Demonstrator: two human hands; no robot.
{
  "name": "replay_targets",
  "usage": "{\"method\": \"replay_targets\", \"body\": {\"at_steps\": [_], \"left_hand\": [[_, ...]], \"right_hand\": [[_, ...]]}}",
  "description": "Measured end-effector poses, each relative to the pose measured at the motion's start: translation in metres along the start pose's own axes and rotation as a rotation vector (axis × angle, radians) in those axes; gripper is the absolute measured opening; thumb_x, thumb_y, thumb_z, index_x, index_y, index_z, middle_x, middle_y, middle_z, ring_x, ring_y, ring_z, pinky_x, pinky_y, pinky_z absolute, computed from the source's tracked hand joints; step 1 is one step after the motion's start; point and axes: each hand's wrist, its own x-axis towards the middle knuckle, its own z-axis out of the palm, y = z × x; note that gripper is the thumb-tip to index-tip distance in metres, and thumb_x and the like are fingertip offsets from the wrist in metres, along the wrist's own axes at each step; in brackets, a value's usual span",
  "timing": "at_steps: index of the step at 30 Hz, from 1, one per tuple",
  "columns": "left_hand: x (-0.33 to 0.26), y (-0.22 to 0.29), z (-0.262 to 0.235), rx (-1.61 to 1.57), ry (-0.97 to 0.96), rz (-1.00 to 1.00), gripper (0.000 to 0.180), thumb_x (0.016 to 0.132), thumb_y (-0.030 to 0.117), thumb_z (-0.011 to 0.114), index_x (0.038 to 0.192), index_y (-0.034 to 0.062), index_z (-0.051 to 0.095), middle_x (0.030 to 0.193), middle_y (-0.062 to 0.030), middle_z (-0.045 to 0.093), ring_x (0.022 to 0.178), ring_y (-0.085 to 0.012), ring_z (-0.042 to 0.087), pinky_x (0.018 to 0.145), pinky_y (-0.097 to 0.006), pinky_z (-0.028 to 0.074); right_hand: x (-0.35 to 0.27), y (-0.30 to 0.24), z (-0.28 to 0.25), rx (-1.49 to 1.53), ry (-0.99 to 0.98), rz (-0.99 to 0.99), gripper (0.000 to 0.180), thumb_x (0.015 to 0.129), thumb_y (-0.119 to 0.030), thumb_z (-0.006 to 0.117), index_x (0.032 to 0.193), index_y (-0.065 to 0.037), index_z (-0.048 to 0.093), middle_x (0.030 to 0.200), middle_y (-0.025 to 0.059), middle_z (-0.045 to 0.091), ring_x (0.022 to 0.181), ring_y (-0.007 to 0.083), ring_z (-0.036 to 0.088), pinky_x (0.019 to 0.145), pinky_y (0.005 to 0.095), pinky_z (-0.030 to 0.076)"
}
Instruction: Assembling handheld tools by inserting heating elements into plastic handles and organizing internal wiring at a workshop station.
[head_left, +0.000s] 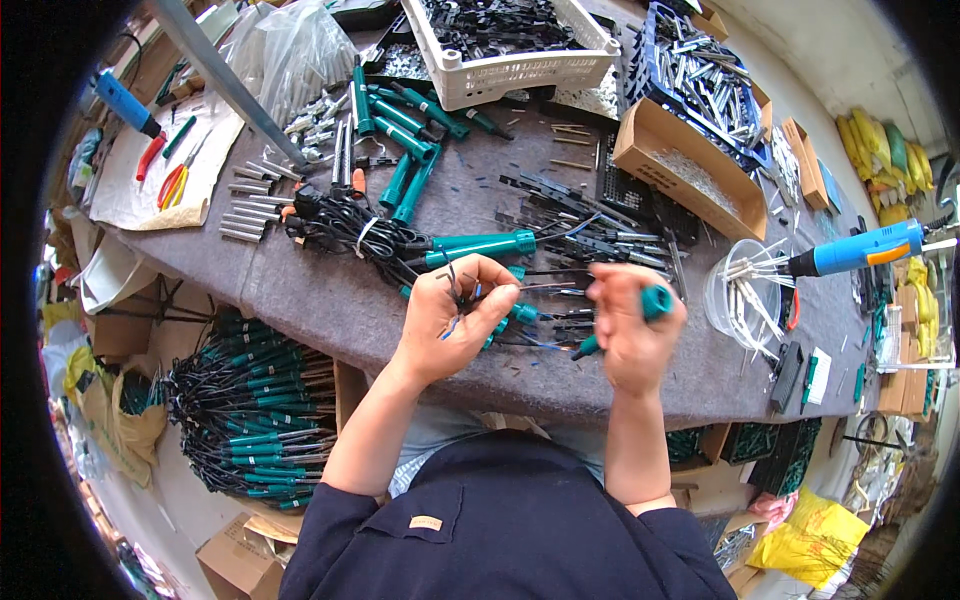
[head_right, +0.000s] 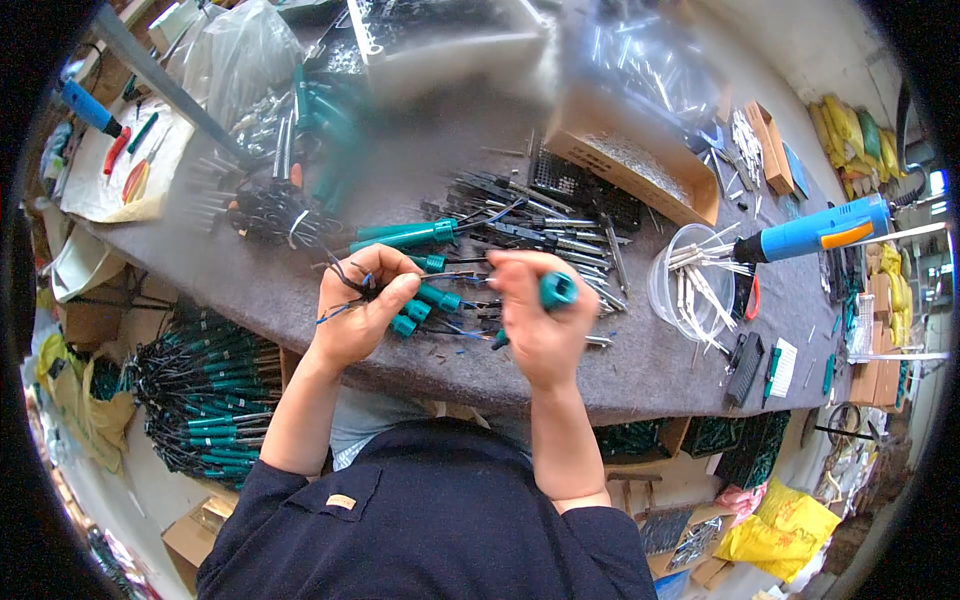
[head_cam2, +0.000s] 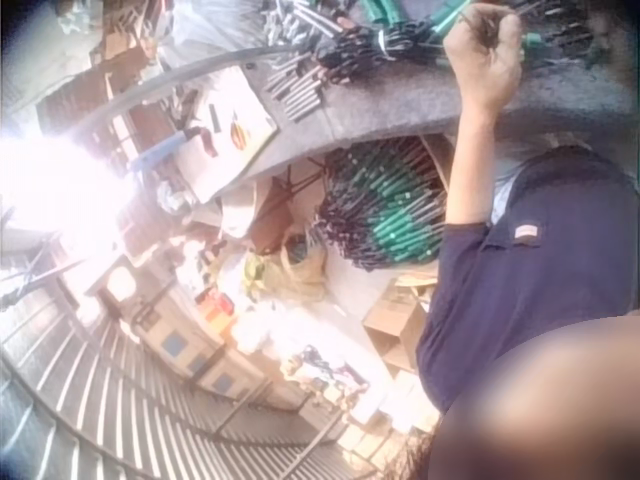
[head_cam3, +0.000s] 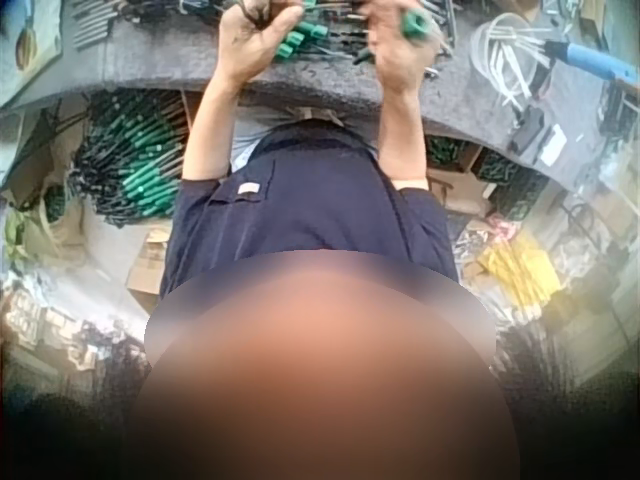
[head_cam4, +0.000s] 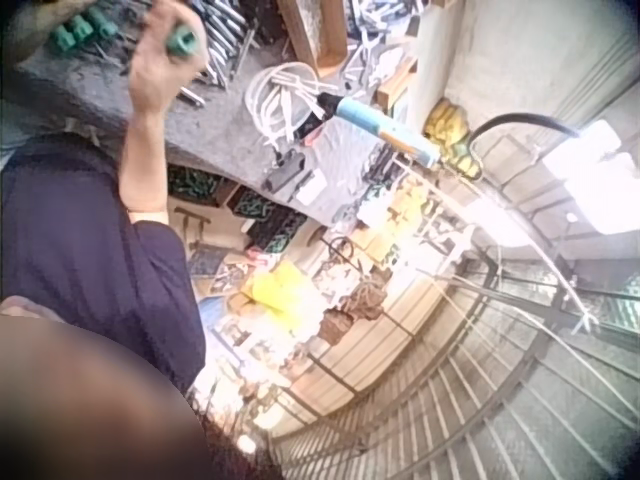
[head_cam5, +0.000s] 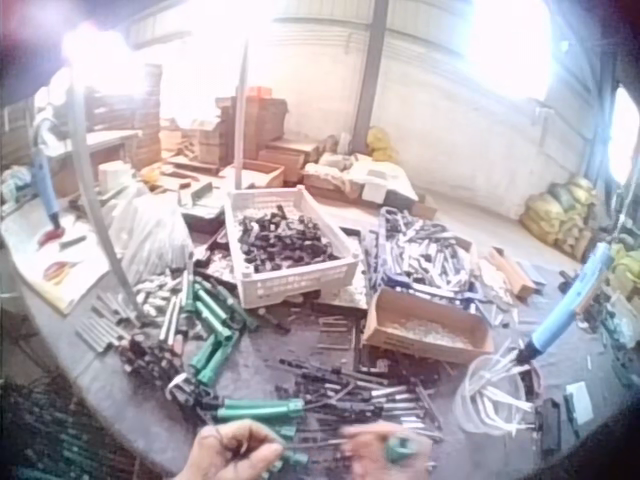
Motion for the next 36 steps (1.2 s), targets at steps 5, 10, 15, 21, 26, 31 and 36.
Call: {"method": "replay_targets", "body": {"at_steps": [5, 10, 15, 21, 26, 31, 36], "left_hand": [[0.0, -0.001, 0.001, -0.006, 0.011, 0.04, 0.009, 0.089, 0.01, 0.067, 0.091, 0.0009, 0.065, 0.073, 0.0042, 0.06, 0.066, -0.0014, 0.05, 0.058, -0.02, 0.04], [0.0, 0.008, -0.001, -0.007, -0.002, -0.033, 0.009, 0.088, 0.008, 0.066, 0.09, -0.001, 0.064, 0.078, 0.0009, 0.062, 0.07, -0.0038, 0.055, 0.064, -0.02, 0.044], [-0.001, -0.003, 0.001, 0.022, 0.028, 0.021, 0.01, 0.087, 0.011, 0.068, 0.09, 0.0019, 0.066, 0.071, 0.0048, 0.06, 0.062, -0.0014, 0.047, 0.057, -0.019, 0.039], [0.0, 0.0, 0.003, 0.027, 0.034, -0.014, 0.009, 0.087, 0.011, 0.068, 0.088, 0.0022, 0.066, 0.072, 0.0045, 0.061, 0.063, -0.0014, 0.049, 0.057, -0.02, 0.04], [-0.001, 0.005, -0.001, 0.048, -0.025, -0.034, 0.01, 0.089, 0.007, 0.066, 0.091, -0.0017, 0.064, 0.079, -0.0005, 0.064, 0.071, -0.0049, 0.057, 0.064, -0.021, 0.046], [-0.001, 0.002, -0.001, 0.012, 0.003, -0.018, 0.008, 0.087, 0.01, 0.068, 0.089, 0.002, 0.066, 0.073, 0.0038, 0.061, 0.065, -0.0014, 0.05, 0.059, -0.02, 0.041], [0.0, 0.004, 0.001, -0.009, 0.059, -0.007, 0.008, 0.087, 0.01, 0.068, 0.089, 0.0023, 0.066, 0.073, 0.0039, 0.061, 0.065, -0.0017, 0.049, 0.059, -0.02, 0.041]], "right_hand": [[-0.026, 0.032, -0.021, -0.212, -0.128, -0.214, 0.033, 0.099, -0.026, 0.057, 0.083, 0.002, 0.063, 0.087, 0.0112, 0.062, 0.061, 0.0124, 0.056, 0.056, 0.0245, 0.047], [-0.037, 0.05, -0.045, -0.579, -0.15, -0.285, 0.048, 0.102, -0.04, 0.048, 0.082, 0.001, 0.065, 0.093, 0.0117, 0.064, 0.07, 0.0188, 0.059, 0.066, 0.031, 0.048], [-0.032, 0.012, -0.037, 0.406, 0.055, 0.244, 0.036, 0.101, -0.033, 0.052, 0.103, 0.002, 0.06, 0.098, 0.011, 0.065, 0.078, 0.0181, 0.067, 0.066, 0.0267, 0.058], [-0.022, 0.017, -0.022, 0.572, 0.05, 0.306, 0.02, 0.099, -0.018, 0.057, 0.108, 0.0, 0.058, 0.102, 0.0114, 0.064, 0.084, 0.0178, 0.069, 0.074, 0.0269, 0.06], [-0.02, 0.021, -0.02, 0.601, 0.043, 0.309, 0.022, 0.099, -0.019, 0.056, 0.109, 0.0, 0.057, 0.102, 0.0115, 0.064, 0.084, 0.017, 0.069, 0.075, 0.026, 0.06], [-0.018, 0.018, -0.014, 0.604, 0.044, 0.319, 0.023, 0.099, -0.021, 0.056, 0.109, 0.0, 0.056, 0.101, 0.0114, 0.064, 0.083, 0.0164, 0.069, 0.074, 0.0253, 0.06], [-0.019, 0.021, -0.019, 0.622, 0.021, 0.313, 0.022, 0.099, -0.02, 0.056, 0.108, 0.0, 0.056, 0.101, 0.0115, 0.064, 0.084, 0.0163, 0.069, 0.074, 0.0254, 0.06]]}}
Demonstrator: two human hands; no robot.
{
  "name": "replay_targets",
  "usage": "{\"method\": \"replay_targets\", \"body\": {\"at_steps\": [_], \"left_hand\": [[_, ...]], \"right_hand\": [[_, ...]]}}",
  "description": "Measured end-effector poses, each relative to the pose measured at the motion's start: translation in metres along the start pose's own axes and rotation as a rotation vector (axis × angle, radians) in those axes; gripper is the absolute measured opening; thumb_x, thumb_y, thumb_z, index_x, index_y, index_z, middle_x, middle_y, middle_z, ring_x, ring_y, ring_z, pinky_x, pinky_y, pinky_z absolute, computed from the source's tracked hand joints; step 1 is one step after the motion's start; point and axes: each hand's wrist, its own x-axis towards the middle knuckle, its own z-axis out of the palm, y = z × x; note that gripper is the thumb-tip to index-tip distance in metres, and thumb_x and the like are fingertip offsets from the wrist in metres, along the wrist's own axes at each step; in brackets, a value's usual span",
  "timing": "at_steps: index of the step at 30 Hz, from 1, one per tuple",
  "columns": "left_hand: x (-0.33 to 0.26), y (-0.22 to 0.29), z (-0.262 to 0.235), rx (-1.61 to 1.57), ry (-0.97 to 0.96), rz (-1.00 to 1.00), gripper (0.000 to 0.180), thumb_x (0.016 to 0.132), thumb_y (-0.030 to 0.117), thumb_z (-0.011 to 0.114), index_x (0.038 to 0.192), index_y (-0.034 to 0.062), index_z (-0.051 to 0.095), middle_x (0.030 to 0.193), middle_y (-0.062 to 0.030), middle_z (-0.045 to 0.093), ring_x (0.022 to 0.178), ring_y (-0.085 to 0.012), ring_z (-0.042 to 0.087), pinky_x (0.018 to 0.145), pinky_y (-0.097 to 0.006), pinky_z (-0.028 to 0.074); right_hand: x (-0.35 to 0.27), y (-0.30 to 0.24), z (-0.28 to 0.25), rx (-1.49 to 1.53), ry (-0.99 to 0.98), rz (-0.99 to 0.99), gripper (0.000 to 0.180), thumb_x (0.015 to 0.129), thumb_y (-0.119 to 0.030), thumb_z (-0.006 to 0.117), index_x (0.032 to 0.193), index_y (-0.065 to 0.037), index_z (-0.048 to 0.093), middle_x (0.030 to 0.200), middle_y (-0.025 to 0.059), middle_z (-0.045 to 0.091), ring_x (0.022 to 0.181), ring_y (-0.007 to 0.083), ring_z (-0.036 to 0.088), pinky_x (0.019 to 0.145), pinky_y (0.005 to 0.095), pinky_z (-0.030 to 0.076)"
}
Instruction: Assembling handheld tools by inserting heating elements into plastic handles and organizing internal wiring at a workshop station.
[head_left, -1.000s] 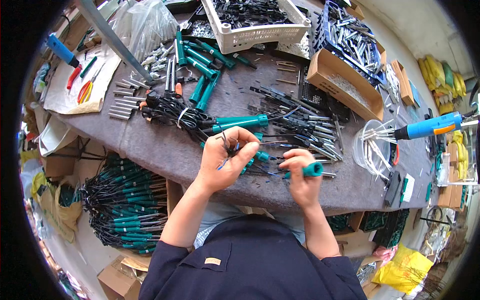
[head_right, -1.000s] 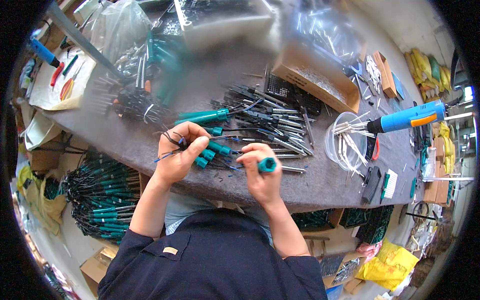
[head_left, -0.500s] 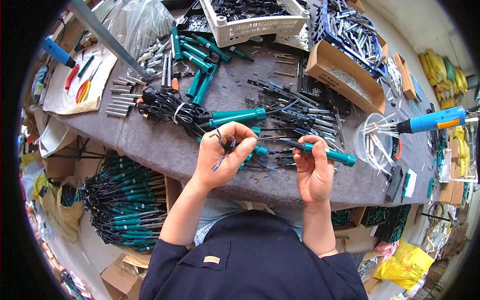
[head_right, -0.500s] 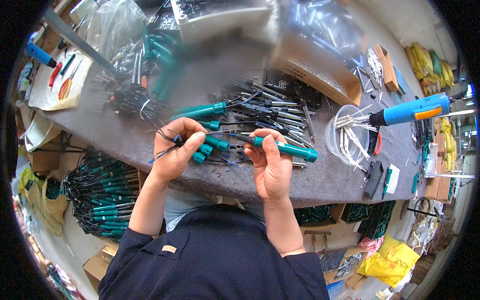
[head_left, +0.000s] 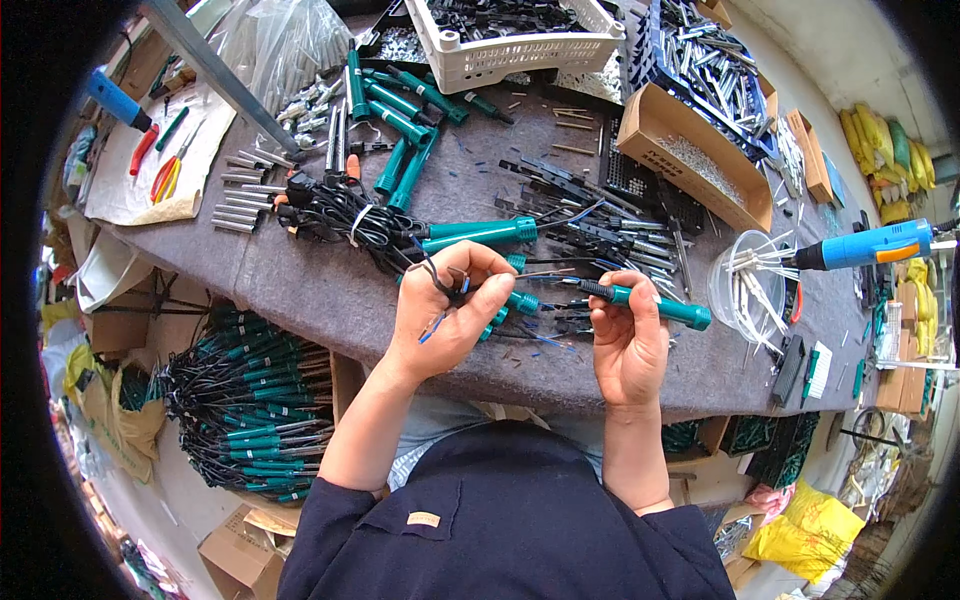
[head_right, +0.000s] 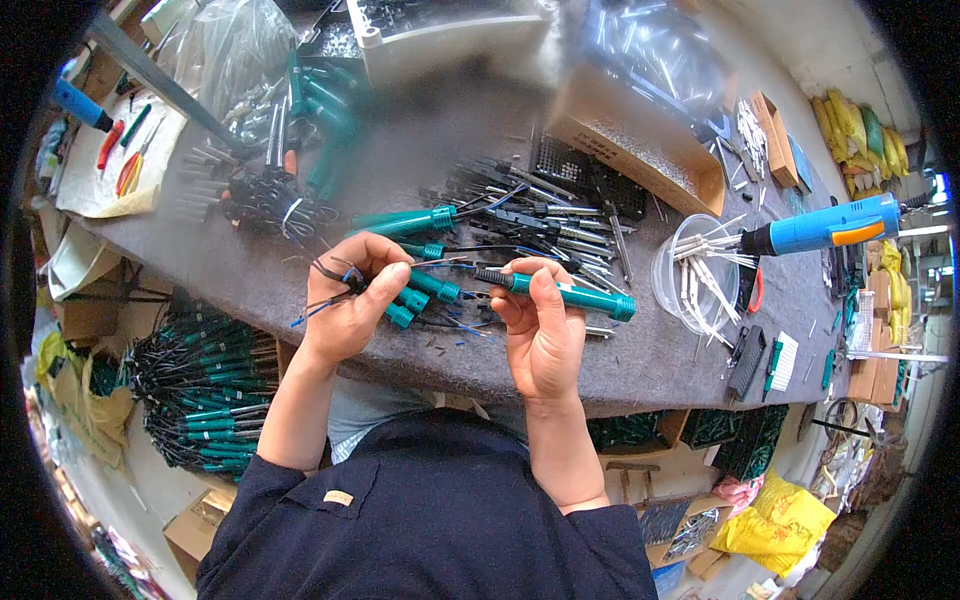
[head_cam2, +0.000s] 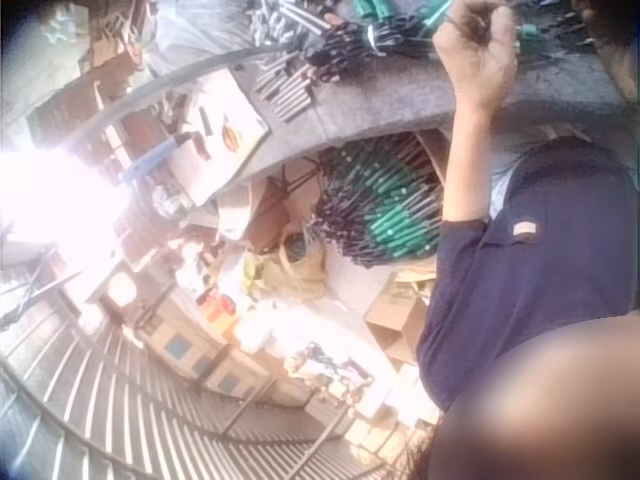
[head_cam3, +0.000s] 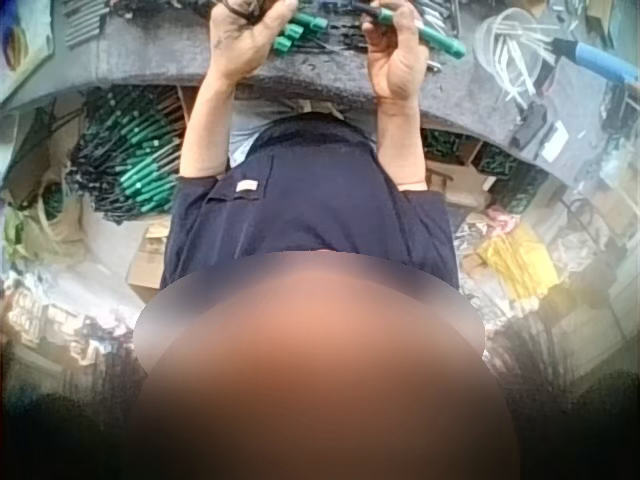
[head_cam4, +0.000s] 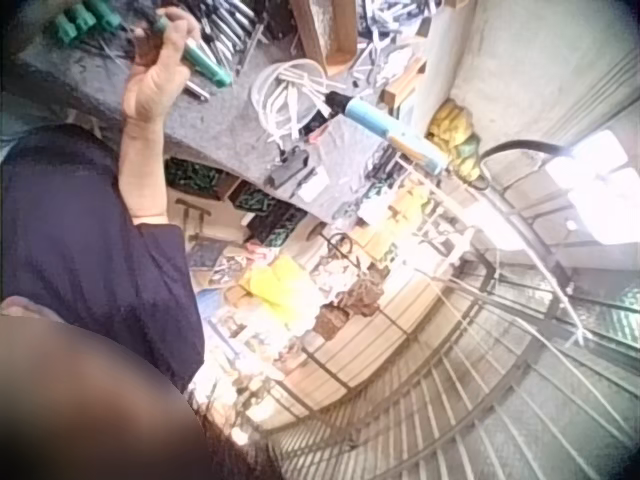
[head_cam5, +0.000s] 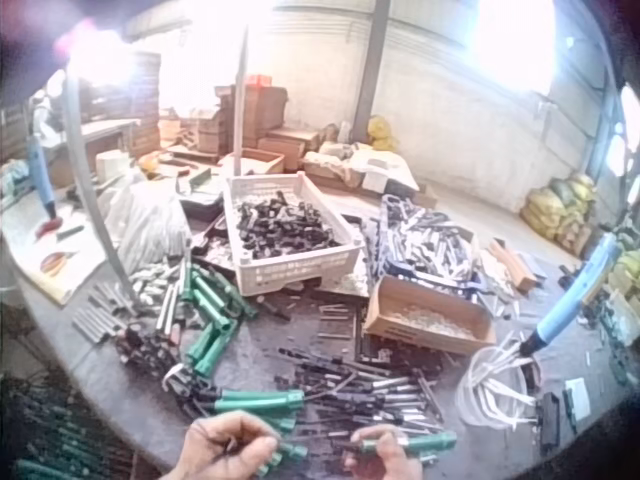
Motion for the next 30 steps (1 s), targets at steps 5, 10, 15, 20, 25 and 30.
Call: {"method": "replay_targets", "body": {"at_steps": [5, 10, 15, 20, 25, 30], "left_hand": [[0.0, 0.001, -0.002, 0.067, -0.024, 0.011, 0.008, 0.086, 0.01, 0.069, 0.088, 0.0021, 0.067, 0.073, 0.0033, 0.061, 0.064, -0.0024, 0.048, 0.059, -0.02, 0.041], [-0.001, 0.0, -0.003, 0.043, -0.04, -0.005, 0.008, 0.086, 0.01, 0.069, 0.088, 0.0023, 0.067, 0.072, 0.0031, 0.061, 0.064, -0.0026, 0.05, 0.059, -0.021, 0.042], [0.0, -0.001, -0.003, 0.053, -0.037, 0.038, 0.009, 0.086, 0.01, 0.069, 0.089, 0.0021, 0.067, 0.07, 0.0026, 0.06, 0.064, -0.0034, 0.05, 0.059, -0.022, 0.042], [0.001, 0.001, -0.006, 0.095, -0.092, 0.03, 0.01, 0.086, 0.011, 0.068, 0.086, 0.0013, 0.066, 0.068, 0.0021, 0.058, 0.062, -0.003, 0.049, 0.056, -0.022, 0.041], [0.004, 0.012, -0.011, 0.154, -0.203, -0.028, 0.011, 0.086, 0.012, 0.068, 0.086, 0.0006, 0.066, 0.068, 0.001, 0.058, 0.062, -0.004, 0.05, 0.056, -0.022, 0.042], [0.006, 0.013, -0.013, 0.177, -0.238, -0.011, 0.012, 0.086, 0.011, 0.069, 0.086, -0.0001, 0.066, 0.068, -0.0006, 0.061, 0.063, -0.0059, 0.053, 0.057, -0.024, 0.044]], "right_hand": [[0.0, -0.001, 0.004, 0.001, 0.005, 0.005, 0.022, 0.099, -0.02, 0.056, 0.108, 0.0, 0.057, 0.101, 0.0118, 0.064, 0.083, 0.0163, 0.069, 0.074, 0.0256, 0.06], [0.001, -0.001, 0.006, 0.008, 0.022, 0.004, 0.022, 0.099, -0.02, 0.056, 0.108, 0.0, 0.057, 0.101, 0.0121, 0.065, 0.083, 0.0163, 0.069, 0.073, 0.0258, 0.061], [0.001, 0.0, 0.006, 0.014, 0.039, 0.012, 0.022, 0.099, -0.02, 0.056, 0.108, 0.0, 0.057, 0.1, 0.0118, 0.065, 0.082, 0.0162, 0.069, 0.073, 0.0256, 0.061], [0.002, -0.001, 0.006, 0.0, 0.013, 0.009, 0.021, 0.099, -0.019, 0.057, 0.108, 0.0, 0.058, 0.098, 0.0112, 0.065, 0.082, 0.0161, 0.069, 0.072, 0.0256, 0.061], [0.007, -0.015, 0.005, -0.201, -0.09, 0.128, 0.018, 0.096, -0.015, 0.061, 0.106, 0.0, 0.059, 0.098, 0.0104, 0.066, 0.082, 0.0152, 0.068, 0.071, 0.0258, 0.06], [0.011, -0.026, 0.017, -0.379, -0.133, 0.079, 0.026, 0.084, -0.008, 0.074, 0.105, 0.0, 0.06, 0.101, 0.0108, 0.067, 0.085, 0.0142, 0.067, 0.078, 0.0277, 0.058]]}}
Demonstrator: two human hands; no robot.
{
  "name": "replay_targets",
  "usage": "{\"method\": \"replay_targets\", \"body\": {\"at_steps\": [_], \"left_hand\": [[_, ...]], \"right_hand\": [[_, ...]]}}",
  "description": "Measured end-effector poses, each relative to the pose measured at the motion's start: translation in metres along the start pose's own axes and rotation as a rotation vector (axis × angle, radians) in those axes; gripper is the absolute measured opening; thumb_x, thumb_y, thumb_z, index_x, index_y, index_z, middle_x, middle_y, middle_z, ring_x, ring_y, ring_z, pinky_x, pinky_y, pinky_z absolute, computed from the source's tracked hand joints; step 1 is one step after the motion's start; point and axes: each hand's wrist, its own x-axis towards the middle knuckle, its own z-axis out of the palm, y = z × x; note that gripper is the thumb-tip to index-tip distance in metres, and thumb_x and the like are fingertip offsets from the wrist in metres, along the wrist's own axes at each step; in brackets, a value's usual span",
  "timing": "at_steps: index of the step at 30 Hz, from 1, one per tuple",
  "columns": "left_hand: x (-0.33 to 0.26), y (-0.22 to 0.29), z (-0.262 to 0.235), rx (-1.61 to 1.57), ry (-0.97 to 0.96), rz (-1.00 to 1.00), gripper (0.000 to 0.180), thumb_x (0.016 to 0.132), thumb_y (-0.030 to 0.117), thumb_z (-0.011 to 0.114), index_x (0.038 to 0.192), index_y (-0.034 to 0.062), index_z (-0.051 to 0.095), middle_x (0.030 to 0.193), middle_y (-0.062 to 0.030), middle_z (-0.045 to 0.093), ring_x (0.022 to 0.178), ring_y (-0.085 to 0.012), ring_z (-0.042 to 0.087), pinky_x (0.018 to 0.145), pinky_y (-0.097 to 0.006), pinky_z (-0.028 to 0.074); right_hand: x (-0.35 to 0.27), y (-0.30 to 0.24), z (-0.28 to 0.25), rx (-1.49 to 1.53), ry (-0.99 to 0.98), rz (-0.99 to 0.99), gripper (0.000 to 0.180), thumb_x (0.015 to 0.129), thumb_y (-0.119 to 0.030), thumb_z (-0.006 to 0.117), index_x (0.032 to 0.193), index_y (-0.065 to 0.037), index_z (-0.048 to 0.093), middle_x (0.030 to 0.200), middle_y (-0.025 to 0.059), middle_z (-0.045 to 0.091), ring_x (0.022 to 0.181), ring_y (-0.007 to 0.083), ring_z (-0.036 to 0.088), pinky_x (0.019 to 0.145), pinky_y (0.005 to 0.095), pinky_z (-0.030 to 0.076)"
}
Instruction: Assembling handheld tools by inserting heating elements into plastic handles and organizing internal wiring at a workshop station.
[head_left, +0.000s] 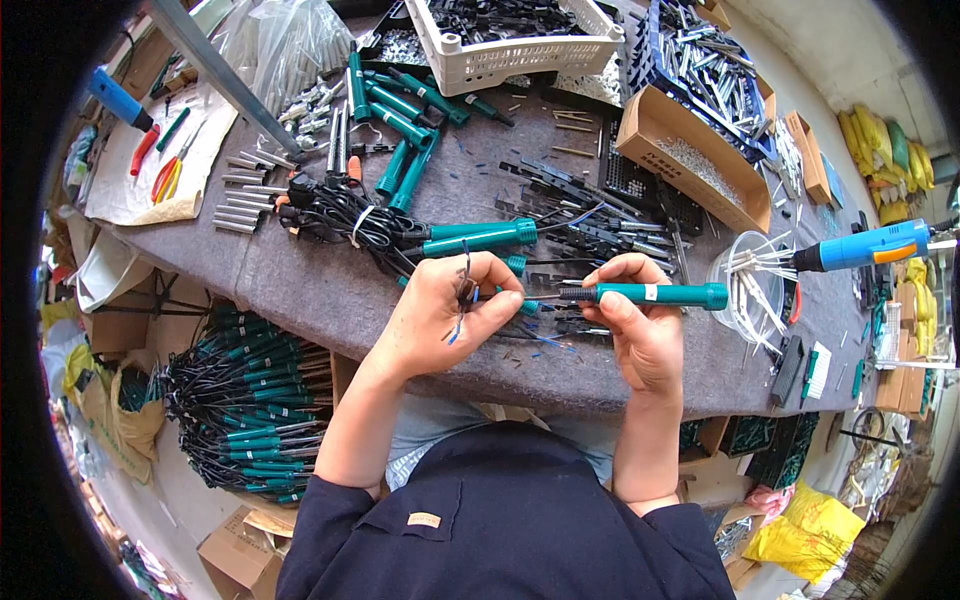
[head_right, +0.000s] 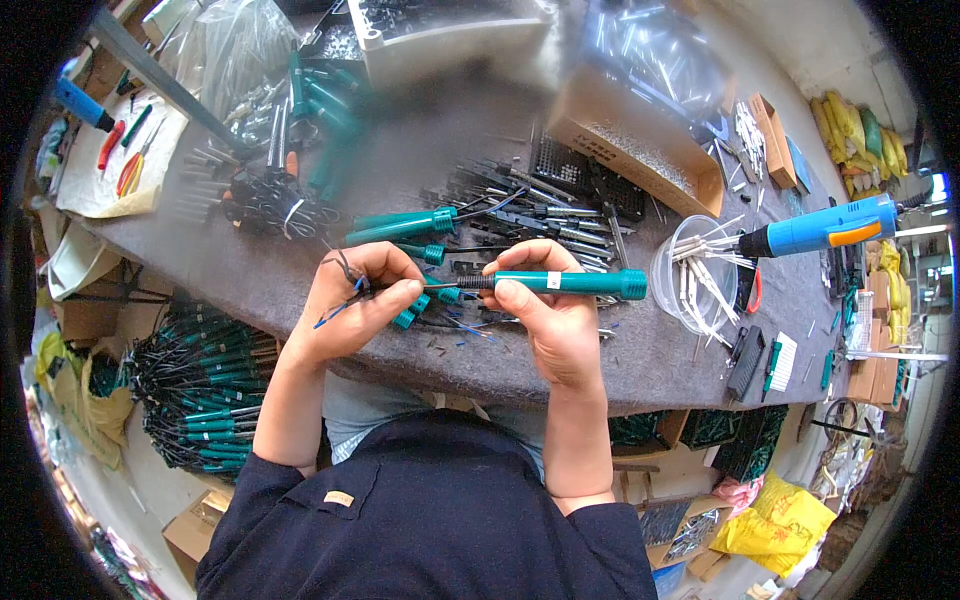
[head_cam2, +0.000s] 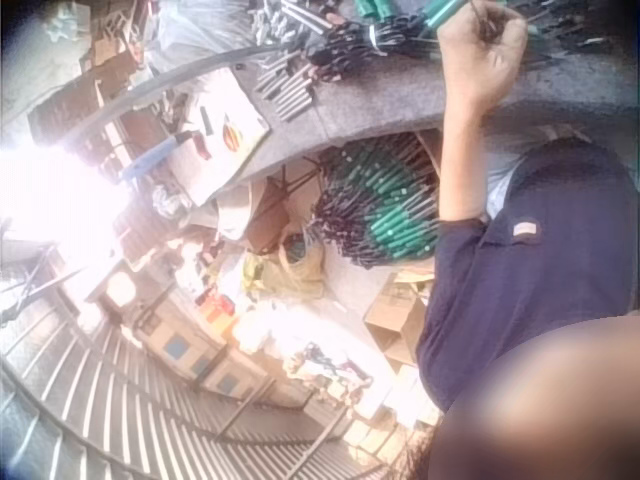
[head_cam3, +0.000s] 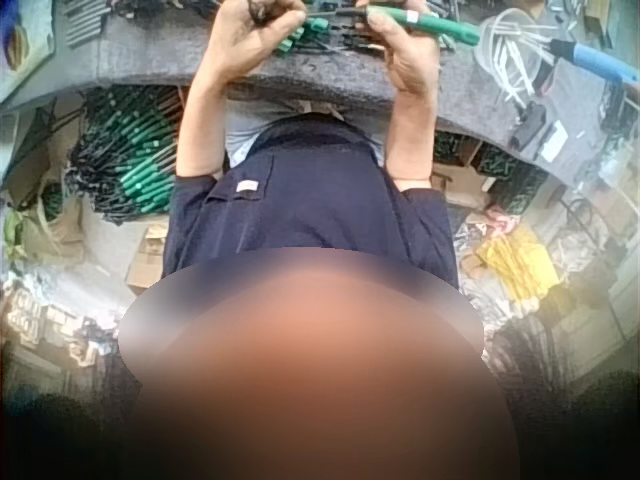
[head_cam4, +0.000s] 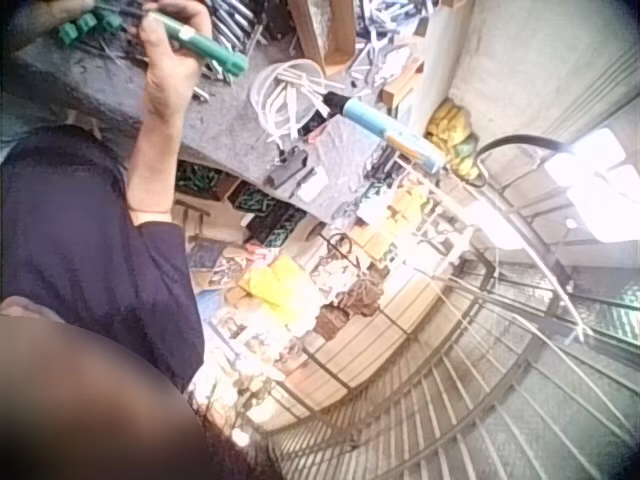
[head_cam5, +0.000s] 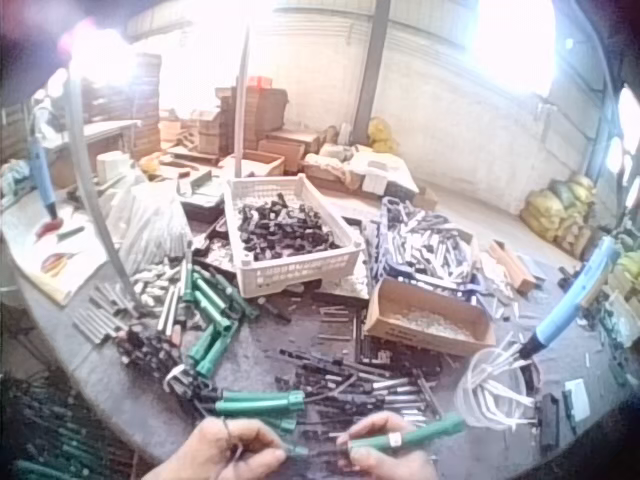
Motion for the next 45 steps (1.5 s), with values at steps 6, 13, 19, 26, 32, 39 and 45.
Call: {"method": "replay_targets", "body": {"at_steps": [6, 13, 19, 26, 32, 39, 45], "left_hand": [[0.001, 0.0, 0.001, -0.056, 0.01, 0.005, 0.012, 0.086, 0.011, 0.069, 0.086, -0.0004, 0.067, 0.067, -0.0001, 0.06, 0.063, -0.0057, 0.053, 0.057, -0.024, 0.044], [0.002, -0.003, 0.003, 0.015, 0.03, 0.079, 0.008, 0.087, 0.008, 0.07, 0.089, 0.0004, 0.067, 0.066, 0.003, 0.056, 0.062, -0.0036, 0.049, 0.056, -0.022, 0.042], [0.002, -0.006, 0.003, -0.04, 0.064, 0.101, 0.008, 0.086, 0.007, 0.07, 0.09, 0.0009, 0.068, 0.068, 0.0014, 0.059, 0.064, -0.004, 0.051, 0.058, -0.022, 0.043], [0.001, -0.002, 0.003, 0.032, 0.092, 0.131, 0.011, 0.084, 0.006, 0.072, 0.093, 0.0013, 0.067, 0.079, -0.0048, 0.067, 0.073, -0.0123, 0.061, 0.068, -0.028, 0.049], [-0.011, -0.018, -0.004, 0.248, 0.161, 0.26, 0.022, 0.074, 0.002, 0.076, 0.095, 0.003, 0.067, 0.087, -0.0113, 0.068, 0.083, -0.0277, 0.066, 0.075, -0.034, 0.051], [-0.012, -0.017, -0.01, -0.077, 0.172, 0.083, 0.009, 0.095, 0.009, 0.062, 0.093, 0.0012, 0.066, 0.092, -0.0047, 0.072, 0.083, -0.009, 0.062, 0.074, -0.029, 0.05], [-0.012, -0.027, -0.017, -0.348, 0.413, 0.265, 0.023, 0.105, 0.019, 0.044, 0.096, 0.0015, 0.055, 0.08, -0.007, 0.064, 0.079, -0.0155, 0.064, 0.078, -0.031, 0.052]], "right_hand": [[0.001, -0.01, 0.0, -0.186, 0.049, 0.01, 0.025, 0.083, -0.015, 0.078, 0.097, 0.001, 0.066, 0.082, 0.0076, 0.069, 0.07, 0.0124, 0.066, 0.065, 0.0247, 0.057], [0.004, 0.004, 0.006, -0.277, 0.118, -0.197, 0.02, 0.085, -0.014, 0.076, 0.096, 0.001, 0.069, 0.074, 0.0021, 0.065, 0.061, 0.0073, 0.058, 0.055, 0.0211, 0.048], [0.008, -0.008, 0.002, -0.444, -0.18, -0.19, 0.019, 0.084, -0.005, 0.073, 0.102, 0.001, 0.069, 0.091, 0.0031, 0.066, 0.074, 0.0063, 0.06, 0.065, 0.0198, 0.048], [0.005, 0.006, 0.015, -0.263, -0.031, -0.043, 0.023, 0.086, -0.01, 0.075, 0.105, 0.0, 0.069, 0.09, 0.0017, 0.067, 0.076, 0.0063, 0.06, 0.067, 0.0196, 0.047], [0.006, 0.006, 0.015, -0.384, -0.095, -0.062, 0.02, 0.086, -0.009, 0.075, 0.103, -0.001, 0.07, 0.094, 0.0032, 0.067, 0.082, 0.0087, 0.061, 0.071, 0.0214, 0.048], [0.013, 0.03, 0.024, -0.457, -0.132, -0.078, 0.021, 0.082, -0.01, 0.076, 0.101, -0.002, 0.071, 0.095, 0.0067, 0.069, 0.085, 0.0142, 0.064, 0.074, 0.0286, 0.051], [0.017, 0.053, 0.034, -0.825, -0.264, -0.509, 0.024, 0.077, -0.007, 0.077, 0.1, -0.002, 0.071, 0.088, 0.0124, 0.07, 0.077, 0.0241, 0.066, 0.07, 0.0316, 0.051]]}}
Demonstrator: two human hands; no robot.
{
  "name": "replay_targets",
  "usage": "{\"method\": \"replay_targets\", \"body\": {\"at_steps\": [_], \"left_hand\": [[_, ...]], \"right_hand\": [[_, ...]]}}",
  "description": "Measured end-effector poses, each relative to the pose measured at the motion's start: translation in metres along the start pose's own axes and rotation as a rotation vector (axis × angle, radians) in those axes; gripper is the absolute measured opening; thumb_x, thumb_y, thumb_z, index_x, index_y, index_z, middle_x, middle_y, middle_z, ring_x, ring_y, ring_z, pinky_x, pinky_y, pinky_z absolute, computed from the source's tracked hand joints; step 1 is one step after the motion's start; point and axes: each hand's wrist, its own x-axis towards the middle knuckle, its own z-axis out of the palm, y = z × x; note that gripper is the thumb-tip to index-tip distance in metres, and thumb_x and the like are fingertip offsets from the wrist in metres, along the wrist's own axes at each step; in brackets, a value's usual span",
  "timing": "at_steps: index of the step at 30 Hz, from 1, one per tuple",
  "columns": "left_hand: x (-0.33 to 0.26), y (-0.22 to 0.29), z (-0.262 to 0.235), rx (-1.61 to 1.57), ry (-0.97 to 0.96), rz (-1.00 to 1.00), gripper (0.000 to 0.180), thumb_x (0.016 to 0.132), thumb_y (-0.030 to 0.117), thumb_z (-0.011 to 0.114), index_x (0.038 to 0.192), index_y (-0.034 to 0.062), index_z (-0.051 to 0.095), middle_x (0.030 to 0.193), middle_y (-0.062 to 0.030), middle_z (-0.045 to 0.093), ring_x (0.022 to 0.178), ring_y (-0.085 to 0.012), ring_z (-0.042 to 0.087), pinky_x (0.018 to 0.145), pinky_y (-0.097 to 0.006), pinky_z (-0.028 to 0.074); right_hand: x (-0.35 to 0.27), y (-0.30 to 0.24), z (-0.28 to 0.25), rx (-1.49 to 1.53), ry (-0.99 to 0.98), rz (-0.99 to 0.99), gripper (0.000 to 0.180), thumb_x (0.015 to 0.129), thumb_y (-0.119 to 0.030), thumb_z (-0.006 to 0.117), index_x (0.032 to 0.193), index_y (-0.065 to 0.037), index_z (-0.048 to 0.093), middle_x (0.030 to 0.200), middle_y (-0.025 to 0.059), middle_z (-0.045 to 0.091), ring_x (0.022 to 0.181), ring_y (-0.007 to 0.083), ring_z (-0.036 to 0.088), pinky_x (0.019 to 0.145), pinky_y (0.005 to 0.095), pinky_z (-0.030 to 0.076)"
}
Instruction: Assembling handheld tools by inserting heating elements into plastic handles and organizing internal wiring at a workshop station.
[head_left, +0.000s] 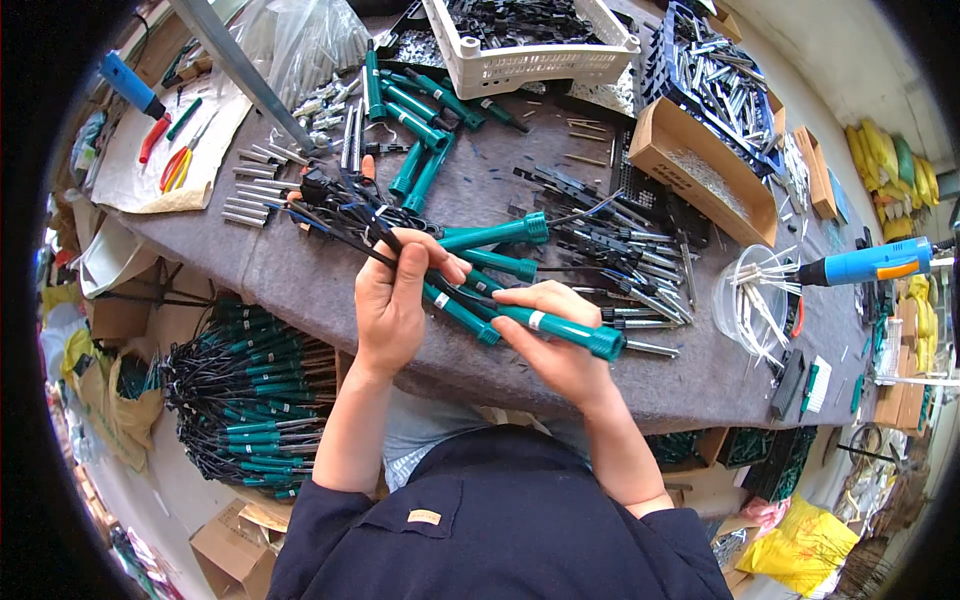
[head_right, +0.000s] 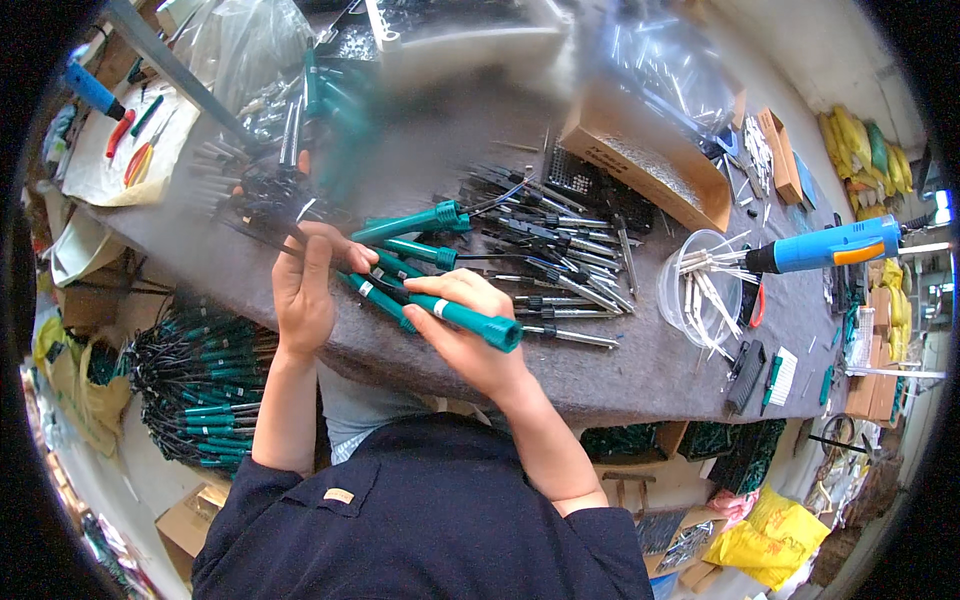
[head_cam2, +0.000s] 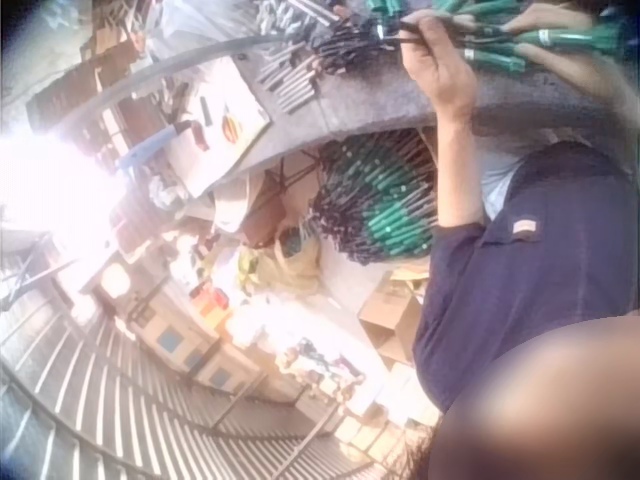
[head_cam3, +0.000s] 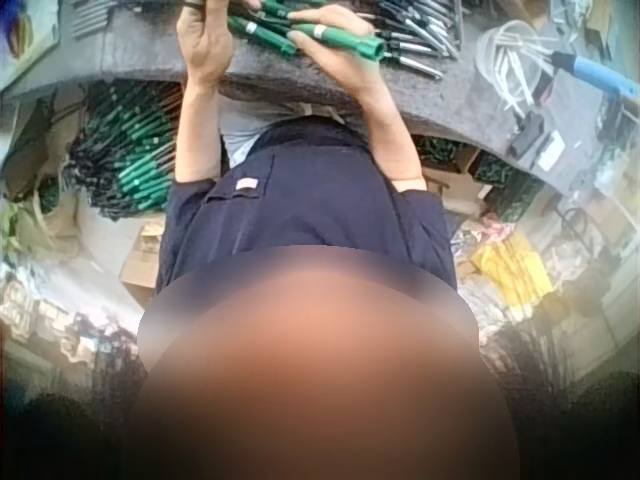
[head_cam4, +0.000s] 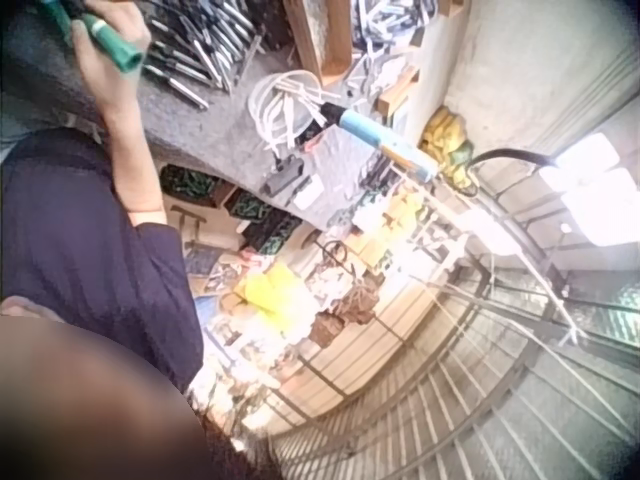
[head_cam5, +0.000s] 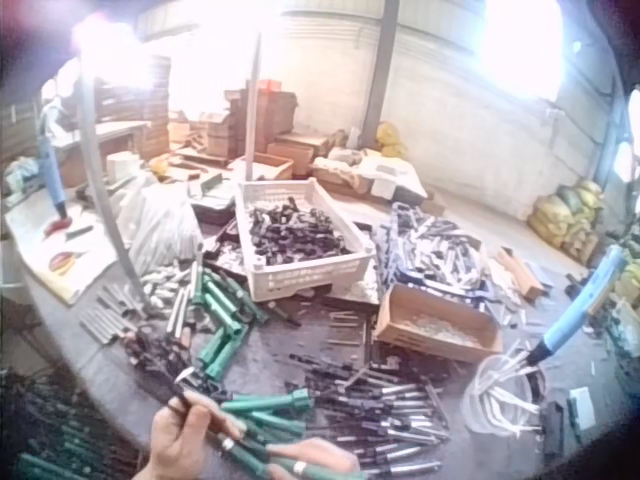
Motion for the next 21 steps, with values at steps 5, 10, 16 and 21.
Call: {"method": "replay_targets", "body": {"at_steps": [5, 10, 16, 21], "left_hand": [[0.004, -0.003, 0.004, -0.104, 0.098, 0.004, 0.028, 0.107, 0.024, 0.037, 0.097, 0.0028, 0.052, 0.073, -0.0061, 0.058, 0.076, -0.0172, 0.064, 0.077, -0.032, 0.052], [0.003, -0.005, -0.005, -0.107, 0.133, 0.004, 0.028, 0.107, 0.025, 0.038, 0.096, 0.0028, 0.052, 0.073, -0.0063, 0.058, 0.074, -0.0166, 0.063, 0.076, -0.032, 0.052], [0.001, -0.005, -0.003, -0.149, 0.141, 0.02, 0.028, 0.107, 0.025, 0.038, 0.098, 0.0029, 0.052, 0.073, -0.0066, 0.057, 0.072, -0.0165, 0.062, 0.075, -0.032, 0.052], [0.0, -0.004, 0.0, -0.138, 0.142, 0.027, 0.027, 0.107, 0.025, 0.038, 0.099, 0.003, 0.052, 0.073, -0.0066, 0.057, 0.072, -0.0169, 0.063, 0.075, -0.032, 0.052]], "right_hand": [[-0.006, 0.009, 0.033, 0.043, 0.099, -0.024, 0.034, 0.077, -0.007, 0.078, 0.109, -0.001, 0.068, 0.085, 0.0121, 0.069, 0.073, 0.0214, 0.066, 0.067, 0.0304, 0.051], [-0.038, -0.012, 0.006, 0.445, 0.149, 0.518, 0.06, 0.079, -0.008, 0.077, 0.131, -0.003, 0.047, 0.084, 0.0045, 0.067, 0.071, 0.0074, 0.061, 0.061, 0.0202, 0.048], [-0.066, -0.013, -0.022, 0.109, 0.062, 0.501, 0.033, 0.085, -0.012, 0.072, 0.115, -0.002, 0.063, 0.082, 0.0086, 0.069, 0.07, 0.0155, 0.067, 0.062, 0.0284, 0.055], [-0.053, -0.035, -0.01, -0.161, -0.292, 0.458, 0.032, 0.078, -0.019, 0.076, 0.104, -0.004, 0.065, 0.079, 0.0132, 0.068, 0.07, 0.0274, 0.068, 0.065, 0.0375, 0.054]]}}
